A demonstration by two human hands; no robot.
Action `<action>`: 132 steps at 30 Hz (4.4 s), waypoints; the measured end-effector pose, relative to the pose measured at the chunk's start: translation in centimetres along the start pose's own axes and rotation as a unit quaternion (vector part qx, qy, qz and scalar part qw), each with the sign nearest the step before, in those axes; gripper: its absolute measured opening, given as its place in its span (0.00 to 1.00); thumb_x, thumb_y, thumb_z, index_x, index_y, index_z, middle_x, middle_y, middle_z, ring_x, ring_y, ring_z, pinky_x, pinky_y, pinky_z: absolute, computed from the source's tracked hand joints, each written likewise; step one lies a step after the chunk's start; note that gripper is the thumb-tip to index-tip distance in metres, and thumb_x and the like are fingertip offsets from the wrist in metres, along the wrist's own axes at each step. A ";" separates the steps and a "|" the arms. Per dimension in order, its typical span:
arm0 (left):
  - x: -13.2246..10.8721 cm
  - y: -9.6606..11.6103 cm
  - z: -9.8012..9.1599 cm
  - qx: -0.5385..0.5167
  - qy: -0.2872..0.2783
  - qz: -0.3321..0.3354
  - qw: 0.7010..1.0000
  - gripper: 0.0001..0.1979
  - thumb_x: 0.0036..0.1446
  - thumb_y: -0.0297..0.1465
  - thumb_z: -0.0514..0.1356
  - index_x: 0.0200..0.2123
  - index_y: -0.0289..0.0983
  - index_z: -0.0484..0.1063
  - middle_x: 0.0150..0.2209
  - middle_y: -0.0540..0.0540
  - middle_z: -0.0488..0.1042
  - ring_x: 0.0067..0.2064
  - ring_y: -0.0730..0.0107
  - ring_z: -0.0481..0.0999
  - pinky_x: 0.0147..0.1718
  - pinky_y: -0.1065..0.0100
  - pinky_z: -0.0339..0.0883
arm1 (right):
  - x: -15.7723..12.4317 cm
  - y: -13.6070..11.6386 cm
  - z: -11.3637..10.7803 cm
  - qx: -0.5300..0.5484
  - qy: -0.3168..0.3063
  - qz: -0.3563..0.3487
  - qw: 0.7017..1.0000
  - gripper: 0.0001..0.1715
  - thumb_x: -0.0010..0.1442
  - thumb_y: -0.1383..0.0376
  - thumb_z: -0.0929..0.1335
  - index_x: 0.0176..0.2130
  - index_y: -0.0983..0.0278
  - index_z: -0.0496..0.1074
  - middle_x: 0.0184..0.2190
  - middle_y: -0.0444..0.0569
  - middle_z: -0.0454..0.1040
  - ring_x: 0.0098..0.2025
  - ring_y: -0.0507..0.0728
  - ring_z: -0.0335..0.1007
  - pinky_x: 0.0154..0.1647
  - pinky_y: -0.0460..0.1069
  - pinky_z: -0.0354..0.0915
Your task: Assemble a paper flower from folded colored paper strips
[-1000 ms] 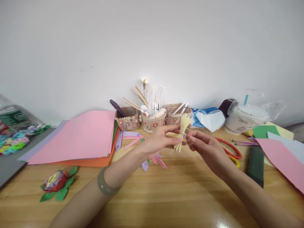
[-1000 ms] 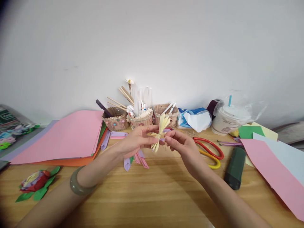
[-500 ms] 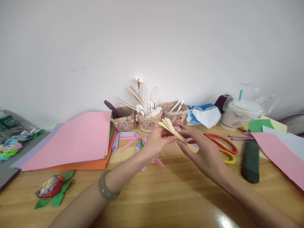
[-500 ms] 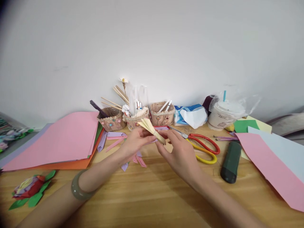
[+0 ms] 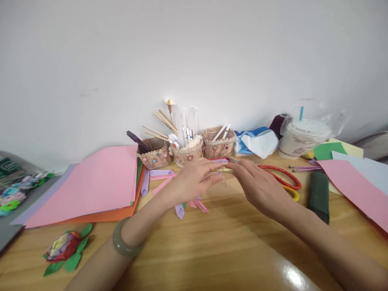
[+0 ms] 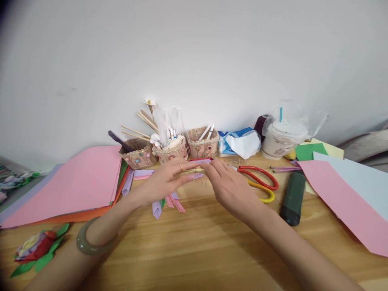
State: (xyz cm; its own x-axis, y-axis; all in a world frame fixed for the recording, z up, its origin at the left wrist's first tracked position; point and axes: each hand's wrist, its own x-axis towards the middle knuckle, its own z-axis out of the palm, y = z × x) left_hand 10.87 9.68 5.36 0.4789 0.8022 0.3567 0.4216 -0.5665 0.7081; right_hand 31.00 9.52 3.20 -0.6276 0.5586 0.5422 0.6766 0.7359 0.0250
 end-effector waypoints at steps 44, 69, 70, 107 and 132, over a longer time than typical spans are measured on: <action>-0.2 1.4 0.5 -0.477 -0.139 -0.145 0.855 0.13 0.43 0.31 0.67 0.29 0.36 0.66 0.29 0.52 0.69 0.29 0.75 0.74 0.31 0.71 0.67 | 0.7 -0.4 -3.7 0.451 -0.092 0.147 0.876 0.15 0.62 0.54 0.59 0.32 0.60 0.65 0.21 0.41 0.59 0.23 0.50 0.55 0.22 0.45 0.55; -0.1 1.6 0.3 -0.350 -0.117 -0.082 0.926 0.06 0.47 0.24 0.61 0.26 0.36 0.64 0.29 0.51 0.66 0.32 0.75 0.70 0.35 0.69 0.63 | 0.9 0.0 -3.5 0.435 -0.100 0.152 0.882 0.11 0.63 0.59 0.59 0.31 0.61 0.63 0.25 0.42 0.59 0.26 0.51 0.55 0.26 0.46 0.54; 0.0 1.6 0.5 -0.360 -0.105 -0.110 0.921 0.09 0.45 0.24 0.62 0.28 0.36 0.63 0.29 0.51 0.67 0.32 0.74 0.71 0.34 0.68 0.64 | 1.0 0.0 -3.5 0.418 -0.095 0.152 0.890 0.11 0.63 0.59 0.59 0.31 0.61 0.62 0.25 0.42 0.59 0.26 0.51 0.55 0.25 0.46 0.54; 0.2 -1.0 -0.2 -0.364 -0.152 -0.233 0.889 0.19 0.52 0.40 0.60 0.42 0.33 0.74 0.35 0.40 0.77 0.27 0.74 0.73 0.32 0.70 0.66 | 0.9 1.2 -1.4 0.283 -0.029 0.079 0.955 0.07 0.63 0.64 0.60 0.39 0.61 0.66 0.32 0.46 0.70 0.34 0.53 0.65 0.33 0.48 0.61; 0.3 1.7 1.8 -0.344 0.045 -0.255 0.902 0.10 0.49 0.25 0.62 0.36 0.32 0.69 0.32 0.44 0.76 0.26 0.74 0.75 0.27 0.72 0.65 | 0.7 -1.4 -0.6 0.025 0.197 0.070 0.978 0.03 0.55 0.65 0.69 0.33 0.57 0.73 0.46 0.52 0.67 0.46 0.64 0.63 0.44 0.61 0.60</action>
State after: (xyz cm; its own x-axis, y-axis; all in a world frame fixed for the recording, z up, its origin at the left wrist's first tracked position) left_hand 13.16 8.62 5.61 0.2797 0.9552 -0.0968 -0.0233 0.1075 0.9939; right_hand 29.85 8.67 4.11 -0.3266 0.4711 0.8194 0.7189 0.6866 -0.1082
